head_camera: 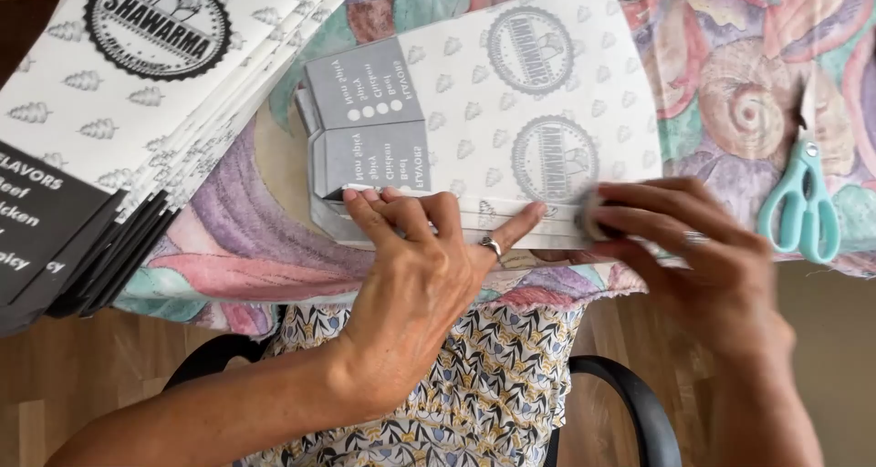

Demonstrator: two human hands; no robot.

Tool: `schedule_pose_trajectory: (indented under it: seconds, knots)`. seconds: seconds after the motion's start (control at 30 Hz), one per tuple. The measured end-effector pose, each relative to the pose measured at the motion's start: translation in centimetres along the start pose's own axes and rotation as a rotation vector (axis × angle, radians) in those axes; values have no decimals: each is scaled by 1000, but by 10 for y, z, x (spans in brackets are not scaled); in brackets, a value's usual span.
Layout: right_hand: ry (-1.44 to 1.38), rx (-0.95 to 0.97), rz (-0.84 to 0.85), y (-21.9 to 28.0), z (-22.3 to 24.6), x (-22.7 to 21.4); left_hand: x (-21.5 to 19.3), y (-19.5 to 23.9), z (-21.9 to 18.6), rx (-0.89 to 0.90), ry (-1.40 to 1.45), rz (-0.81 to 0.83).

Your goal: Folding and securing paper food wrappers with tape at a manual assembly station.

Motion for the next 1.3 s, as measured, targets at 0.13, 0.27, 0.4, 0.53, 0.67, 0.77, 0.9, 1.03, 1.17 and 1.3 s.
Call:
schedule_pose_trajectory:
  seconds: [0.13,0.27,0.4,0.53,0.67,0.77,0.9,1.03,1.17,1.3]
  knots:
    - [9,94,-1,17,-7,-21,-1,0,2,-54,41,-23]
    - [-49,25,1,-9,0,6,2,0,0,-9,-4,3]
    - [-118,26,37,-2,-7,10,0,1,0,-11,-12,-6]
    - [-12,192,0,30,-28,-23,0,-2,4,-55,18,-8]
    - [-80,51,-26,-1,-10,5,1,-2,-1,-23,38,3]
    - [-143,-23,2,-17,0,14,0,-1,-2,-8,28,7]
    - [-67,204,-3,27,-24,-19,1,-2,0,-13,16,14]
    - [-67,155,2,1,-9,1,4,-1,-2,19,53,60]
    - [-148,44,6,-23,2,18,11,11,12,-23,136,-167]
    - [-125,94,66,-27,-3,17,18,37,30,-111,257,-466]
Point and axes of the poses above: each hand's wrist, its own y-axis away from the middle knuckle, its own x-axis out of the palm, z = x × y, the point moved 7 cm from there along -y, towards the middle knuckle, and after that the axes turned 9 degrees about -x, right-handed, at the moved point
